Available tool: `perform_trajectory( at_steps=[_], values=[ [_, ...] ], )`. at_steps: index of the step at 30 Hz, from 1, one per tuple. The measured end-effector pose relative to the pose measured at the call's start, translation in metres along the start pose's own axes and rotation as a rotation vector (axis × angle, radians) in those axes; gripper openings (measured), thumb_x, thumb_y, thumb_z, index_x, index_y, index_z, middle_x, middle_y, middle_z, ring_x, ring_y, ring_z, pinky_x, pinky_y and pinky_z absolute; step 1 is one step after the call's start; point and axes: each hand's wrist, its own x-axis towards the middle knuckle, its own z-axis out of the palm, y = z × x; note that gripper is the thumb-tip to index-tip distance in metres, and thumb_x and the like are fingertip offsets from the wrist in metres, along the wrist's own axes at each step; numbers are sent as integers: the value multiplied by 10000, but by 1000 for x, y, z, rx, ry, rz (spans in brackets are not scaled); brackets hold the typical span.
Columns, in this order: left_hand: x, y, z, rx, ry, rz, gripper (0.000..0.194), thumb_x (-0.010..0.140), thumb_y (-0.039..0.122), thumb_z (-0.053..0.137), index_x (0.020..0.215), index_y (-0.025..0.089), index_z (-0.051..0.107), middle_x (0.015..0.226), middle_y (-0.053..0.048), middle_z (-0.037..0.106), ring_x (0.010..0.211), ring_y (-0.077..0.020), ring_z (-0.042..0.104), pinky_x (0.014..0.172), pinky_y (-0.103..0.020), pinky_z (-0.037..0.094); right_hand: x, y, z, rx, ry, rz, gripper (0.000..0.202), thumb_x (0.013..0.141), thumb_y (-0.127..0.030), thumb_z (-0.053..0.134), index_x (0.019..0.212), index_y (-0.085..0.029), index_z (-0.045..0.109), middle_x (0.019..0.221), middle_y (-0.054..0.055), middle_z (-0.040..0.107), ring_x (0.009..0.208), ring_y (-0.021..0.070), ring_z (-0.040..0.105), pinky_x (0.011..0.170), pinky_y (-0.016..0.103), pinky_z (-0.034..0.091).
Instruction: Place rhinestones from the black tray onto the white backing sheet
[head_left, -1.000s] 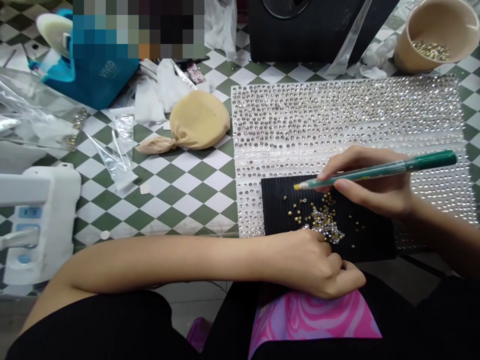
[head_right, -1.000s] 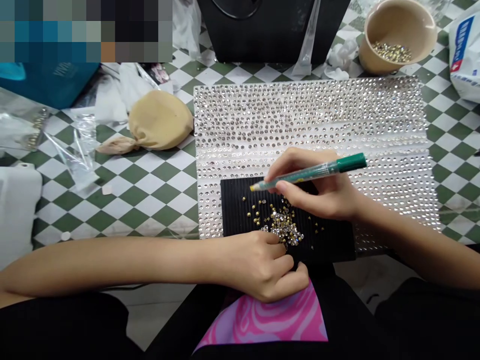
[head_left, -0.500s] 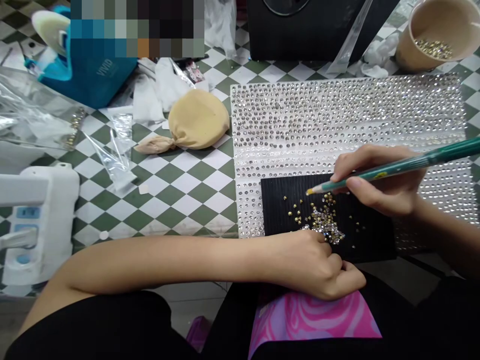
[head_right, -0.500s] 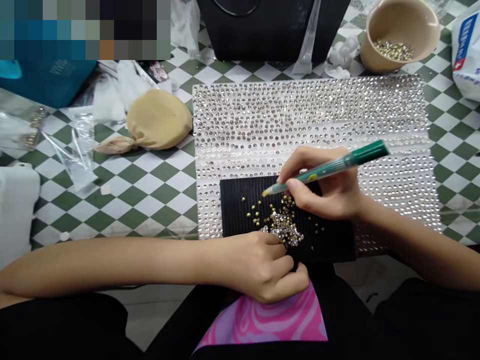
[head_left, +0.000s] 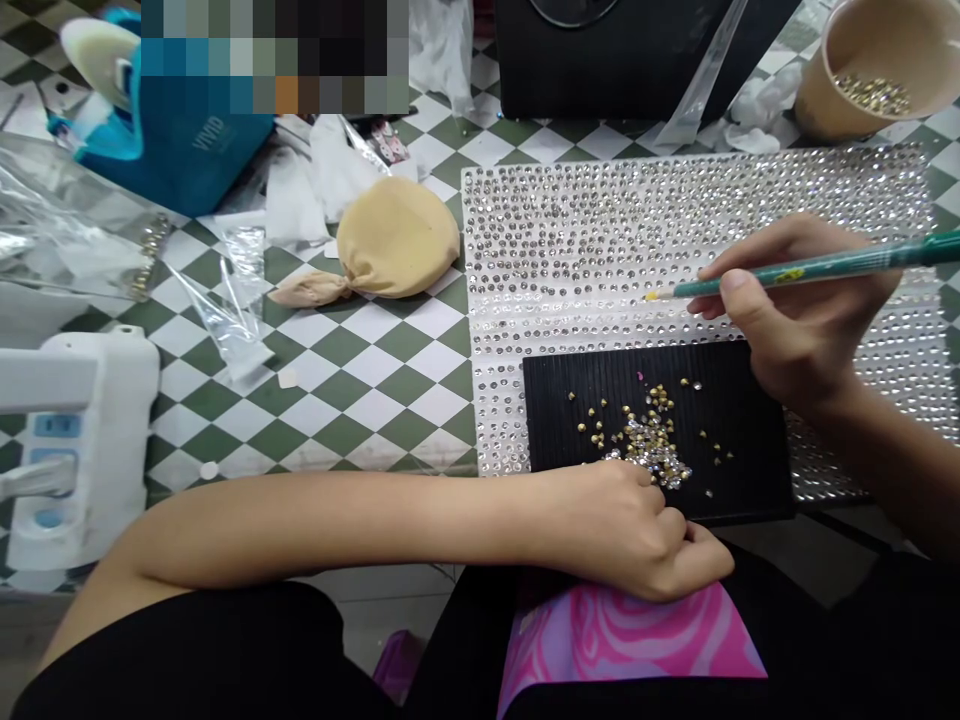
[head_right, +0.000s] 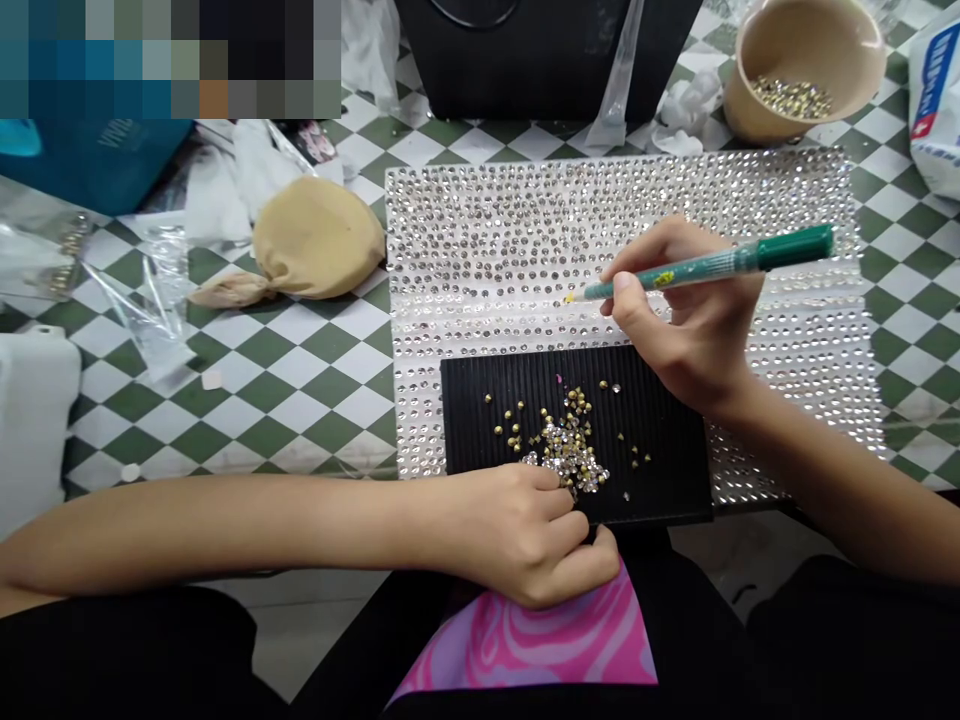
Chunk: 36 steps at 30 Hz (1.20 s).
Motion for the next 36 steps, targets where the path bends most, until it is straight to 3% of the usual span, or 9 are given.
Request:
perform_trajectory(
  at_steps=[14,22,24,29,36],
  values=[
    [0,0,2,10,20,-3,62,770,107,551,751,135,603,452,75,351,391,-75,412,375,-212,323,-3,-2,0,-142,-40,16,12,747,-119,587,744,-130,586,706,21,582,598,116,591,503,244,439],
    [-1,0,1,18,5,4,71,781,99,532,768,132,594,456,78,348,395,-74,417,383,-209,322,-1,-6,1,-60,51,-48,40,768,-113,590,776,-142,617,709,16,597,609,108,614,467,221,427],
    [0,0,0,15,-6,6,75,785,101,526,776,132,594,457,78,354,396,-76,422,385,-210,326,-2,-13,0,25,-19,-71,89,760,-79,589,814,-139,626,725,20,616,621,101,613,481,213,442],
    [1,-1,-2,13,-13,6,74,785,117,533,766,132,602,455,67,392,397,-87,435,394,-218,351,-10,-26,-2,155,-469,14,113,778,-105,567,868,-161,607,757,2,624,616,82,582,489,195,448],
    [1,-1,0,1,6,5,72,784,126,540,758,134,607,449,63,407,392,-89,430,394,-220,361,-11,-25,-2,171,-570,-35,96,774,-108,544,822,-175,593,673,-17,593,550,70,533,467,197,413]
  ],
)
